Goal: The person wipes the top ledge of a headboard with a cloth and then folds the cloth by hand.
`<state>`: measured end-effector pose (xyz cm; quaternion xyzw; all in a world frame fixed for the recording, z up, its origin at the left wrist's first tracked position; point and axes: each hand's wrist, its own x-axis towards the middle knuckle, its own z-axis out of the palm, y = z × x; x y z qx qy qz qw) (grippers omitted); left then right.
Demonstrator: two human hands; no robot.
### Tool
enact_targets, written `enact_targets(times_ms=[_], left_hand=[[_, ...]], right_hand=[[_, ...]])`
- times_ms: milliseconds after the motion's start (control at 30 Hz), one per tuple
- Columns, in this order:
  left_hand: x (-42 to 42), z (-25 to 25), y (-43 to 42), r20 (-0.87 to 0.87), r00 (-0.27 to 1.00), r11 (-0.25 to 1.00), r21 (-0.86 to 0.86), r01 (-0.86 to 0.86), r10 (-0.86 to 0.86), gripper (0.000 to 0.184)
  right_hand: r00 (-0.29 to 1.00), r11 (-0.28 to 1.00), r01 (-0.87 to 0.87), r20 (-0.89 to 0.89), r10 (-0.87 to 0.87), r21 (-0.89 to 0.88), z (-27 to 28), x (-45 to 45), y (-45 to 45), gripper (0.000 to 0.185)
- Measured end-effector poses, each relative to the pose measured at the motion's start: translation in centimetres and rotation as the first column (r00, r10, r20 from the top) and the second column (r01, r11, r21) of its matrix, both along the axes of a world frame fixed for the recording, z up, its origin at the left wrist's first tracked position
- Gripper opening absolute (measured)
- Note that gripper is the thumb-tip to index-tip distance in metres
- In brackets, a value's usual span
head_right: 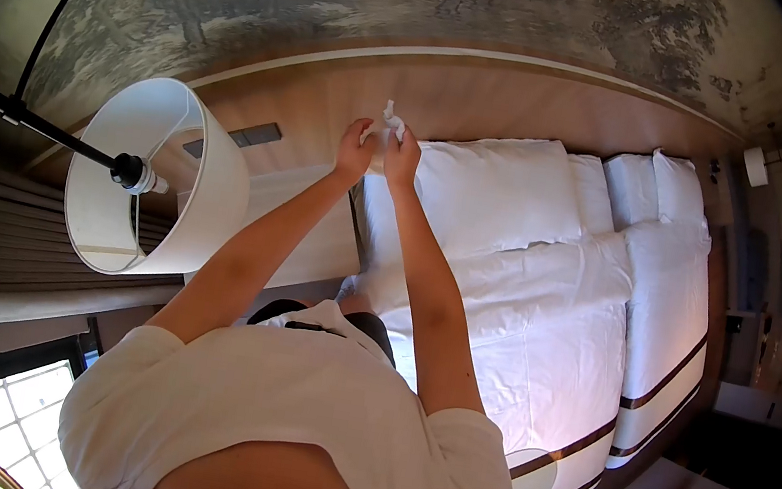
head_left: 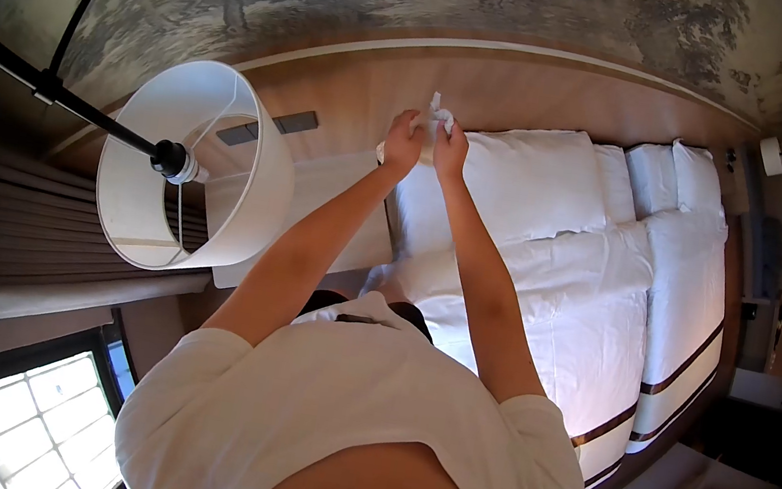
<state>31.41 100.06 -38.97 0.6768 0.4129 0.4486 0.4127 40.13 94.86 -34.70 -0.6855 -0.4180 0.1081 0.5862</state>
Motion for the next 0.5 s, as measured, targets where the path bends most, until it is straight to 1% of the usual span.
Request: enact_targets(times_ms=[33, 67, 133, 233, 300, 367, 433, 467, 500], left_hand=[[-0.6, -0.4, -1.0, -0.002, 1.000, 1.000, -0.002, 0.023, -0.023, 0.037], [-1.5, -0.6, -2.1, 0.003, 0.999, 0.999, -0.026, 0.042, -0.042, 0.037], [-3.5, -1.0, -3.9, 0.004, 0.997, 0.996, -0.052, 0.073, -0.073, 0.037], [-7.0, -1.6, -6.1, 0.017, 0.991, 0.990, -0.045, 0.131, -0.130, 0.036], [-9.3, -1.8, -8.0, 0.117, 0.976, 0.980, -0.055, 0.189, -0.182, 0.035], [-11.4, -1.6, -9.5, 0.083, 0.970, 0.971, -0.051, 0.235, -0.230, 0.035], [-12.8, -0.9, -11.1, 0.052, 0.955, 0.955, -0.036, 0.295, -0.293, 0.034], [-13.1, -0.7, -11.9, 0.035, 0.948, 0.948, -0.014, 0.318, -0.317, 0.034], [-13.1, -0.5, -12.8, 0.020, 0.939, 0.939, 0.008, 0.343, -0.343, 0.034]], right_hand=[[0.999, 0.999, 0.032, -0.030, -0.032, -0.009, -0.6, -0.8, -1.1, 0.027], [0.998, 0.998, 0.054, -0.034, -0.054, -0.013, -1.0, -1.6, -2.3, 0.027], [0.992, 0.986, 0.098, -0.065, -0.107, -0.134, -1.8, -3.4, -4.1, 0.026], [0.982, 0.977, 0.183, -0.033, -0.187, -0.109, -2.8, -6.9, -6.5, 0.027], [0.974, 0.970, 0.206, -0.066, -0.215, -0.132, -2.7, -9.2, -8.0, 0.027], [0.962, 0.960, 0.235, -0.102, -0.252, -0.156, -2.7, -11.5, -9.9, 0.027], [0.937, 0.960, 0.274, -0.208, -0.281, -0.061, -2.5, -13.4, -11.6, 0.027], [0.929, 0.953, 0.298, -0.211, -0.303, -0.056, -2.6, -14.0, -12.5, 0.027], [0.908, 0.941, 0.337, -0.255, -0.331, -0.021, -2.7, -14.6, -13.4, 0.027]])
